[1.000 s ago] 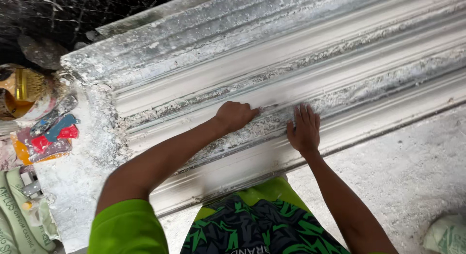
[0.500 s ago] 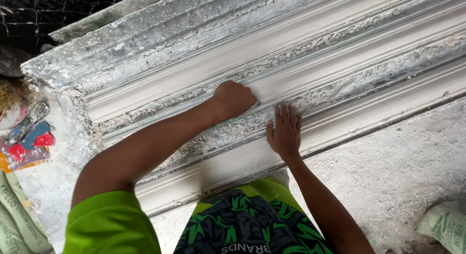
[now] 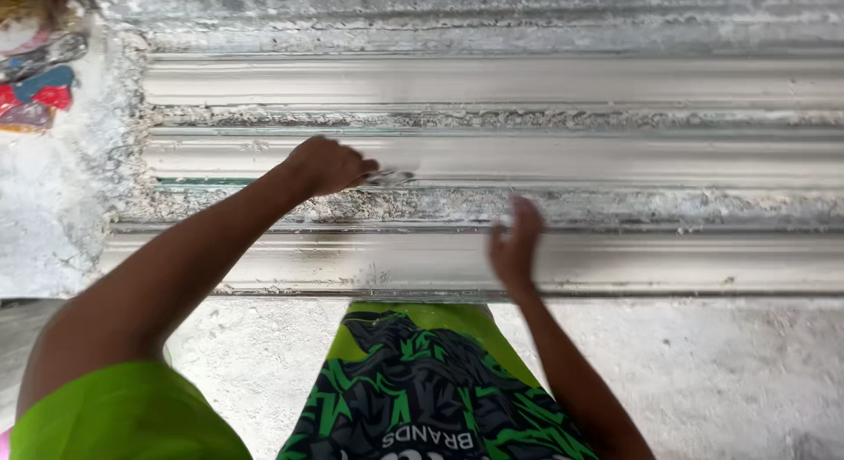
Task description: The person uses a small hand scraper to remove dried plaster residue from the grooves of decorative molding pieces. They work along the lengths of the moldings, reposition pieces on the plaster-dusted work table, and continue scraping different sections and grooves.
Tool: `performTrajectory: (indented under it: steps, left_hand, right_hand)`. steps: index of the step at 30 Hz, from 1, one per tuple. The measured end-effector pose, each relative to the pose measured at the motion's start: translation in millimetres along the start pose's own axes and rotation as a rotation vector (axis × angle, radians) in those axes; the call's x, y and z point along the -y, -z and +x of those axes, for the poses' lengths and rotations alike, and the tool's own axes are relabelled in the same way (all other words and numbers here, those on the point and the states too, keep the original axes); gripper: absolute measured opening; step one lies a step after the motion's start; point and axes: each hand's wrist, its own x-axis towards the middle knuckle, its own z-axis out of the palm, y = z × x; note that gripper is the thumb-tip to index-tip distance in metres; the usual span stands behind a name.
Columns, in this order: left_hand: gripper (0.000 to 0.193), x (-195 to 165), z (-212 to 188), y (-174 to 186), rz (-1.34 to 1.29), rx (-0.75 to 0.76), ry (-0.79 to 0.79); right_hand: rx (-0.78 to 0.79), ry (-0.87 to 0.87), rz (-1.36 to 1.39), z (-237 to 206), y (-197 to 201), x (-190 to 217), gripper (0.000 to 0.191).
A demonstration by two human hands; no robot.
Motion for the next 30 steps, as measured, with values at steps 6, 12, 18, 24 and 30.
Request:
performTrajectory:
  steps: [6,12,18,24,30]
  left_hand:
    - [0.049,31.0,-71.8,-55.8,-0.091,-0.113,0.129]
    - [0.053,20.2,-20.5,-34.0,-0.139,-0.245,-0.084]
    - [0.045,1.0,7.6,-8.0,-0.096,-0.039,-0.053]
    - [0.042,4.9,-0.8,13.8,-0.075,-0.113,-0.121]
    - [0.038,-23.4,51.0,38.9,0.12,0.043,-0.138]
  right_hand:
    - [0.06,-0.08,-0.389,14.9,98.9,-120.0,0.05]
    - [0.128,-0.196,-0.423,5.2,99.9,-125.6,0.049]
    - [0.144,-0.201,-0.437,11.4,107.4,-123.3,0.051]
    - [0.138,-0.217,-0.441,10.2,106.2,-120.8,0.053]
    - [0.138,-0.193,-0.45,7.1,110.0,-121.2,0.049]
